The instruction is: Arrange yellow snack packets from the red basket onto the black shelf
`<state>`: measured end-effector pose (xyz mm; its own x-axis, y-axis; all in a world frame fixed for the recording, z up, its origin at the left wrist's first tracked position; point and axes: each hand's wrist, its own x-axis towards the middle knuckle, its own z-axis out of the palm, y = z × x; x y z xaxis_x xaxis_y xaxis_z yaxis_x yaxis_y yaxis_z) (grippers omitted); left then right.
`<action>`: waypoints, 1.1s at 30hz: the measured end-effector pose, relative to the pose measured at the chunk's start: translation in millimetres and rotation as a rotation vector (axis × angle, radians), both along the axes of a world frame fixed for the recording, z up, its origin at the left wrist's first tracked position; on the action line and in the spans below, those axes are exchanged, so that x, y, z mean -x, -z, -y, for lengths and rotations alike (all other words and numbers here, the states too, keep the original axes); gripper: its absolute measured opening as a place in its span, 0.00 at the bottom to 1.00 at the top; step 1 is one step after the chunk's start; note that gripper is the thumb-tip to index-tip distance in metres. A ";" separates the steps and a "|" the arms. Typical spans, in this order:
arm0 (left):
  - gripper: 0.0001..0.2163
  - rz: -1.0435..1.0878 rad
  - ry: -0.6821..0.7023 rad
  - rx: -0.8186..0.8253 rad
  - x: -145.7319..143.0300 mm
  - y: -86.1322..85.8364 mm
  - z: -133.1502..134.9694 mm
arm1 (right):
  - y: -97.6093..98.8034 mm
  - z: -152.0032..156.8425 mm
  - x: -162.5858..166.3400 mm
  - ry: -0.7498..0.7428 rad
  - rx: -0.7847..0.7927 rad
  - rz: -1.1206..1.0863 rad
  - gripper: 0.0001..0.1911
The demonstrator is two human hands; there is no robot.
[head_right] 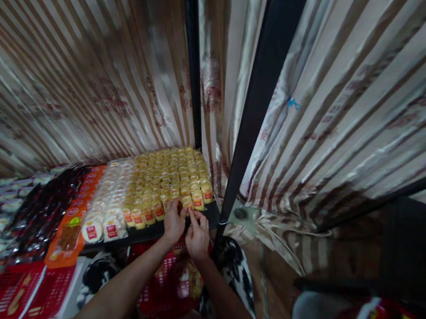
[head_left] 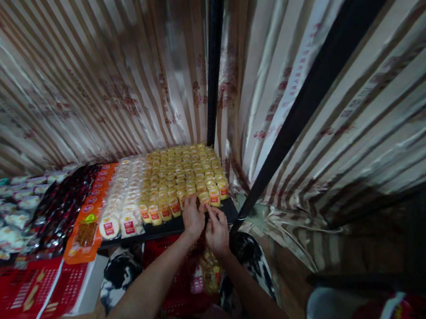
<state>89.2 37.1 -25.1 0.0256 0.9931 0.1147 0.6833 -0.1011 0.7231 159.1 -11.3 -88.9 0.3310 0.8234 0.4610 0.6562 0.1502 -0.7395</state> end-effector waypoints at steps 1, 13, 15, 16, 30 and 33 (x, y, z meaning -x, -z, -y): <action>0.17 0.012 -0.001 -0.001 -0.1 0.4 -0.5 | 0.6 -0.8 -0.2 0.002 -0.002 0.004 0.30; 0.17 0.185 0.048 -0.043 2.7 22.5 8.0 | 3.8 -4.2 -0.6 -0.015 0.014 0.047 0.26; 0.15 0.155 0.056 -0.070 4.5 26.8 12.4 | 3.6 -4.4 -0.6 -0.002 -0.005 0.043 0.25; 0.14 0.144 0.066 -0.077 5.4 28.8 14.1 | 3.3 -4.7 -0.8 0.017 -0.016 0.035 0.25; 0.16 0.168 0.166 -0.094 8.3 45.0 14.0 | 10.0 -8.4 -5.2 -0.050 0.003 0.221 0.22; 0.16 0.152 0.161 -0.100 7.9 44.9 12.4 | 8.8 -8.5 -3.0 -0.024 0.026 0.236 0.21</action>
<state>81.3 24.7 -69.9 0.1576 0.9610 0.2272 0.5367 -0.2765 0.7972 162.1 -2.8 -97.7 0.1966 0.8424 0.5016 0.8079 0.1507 -0.5697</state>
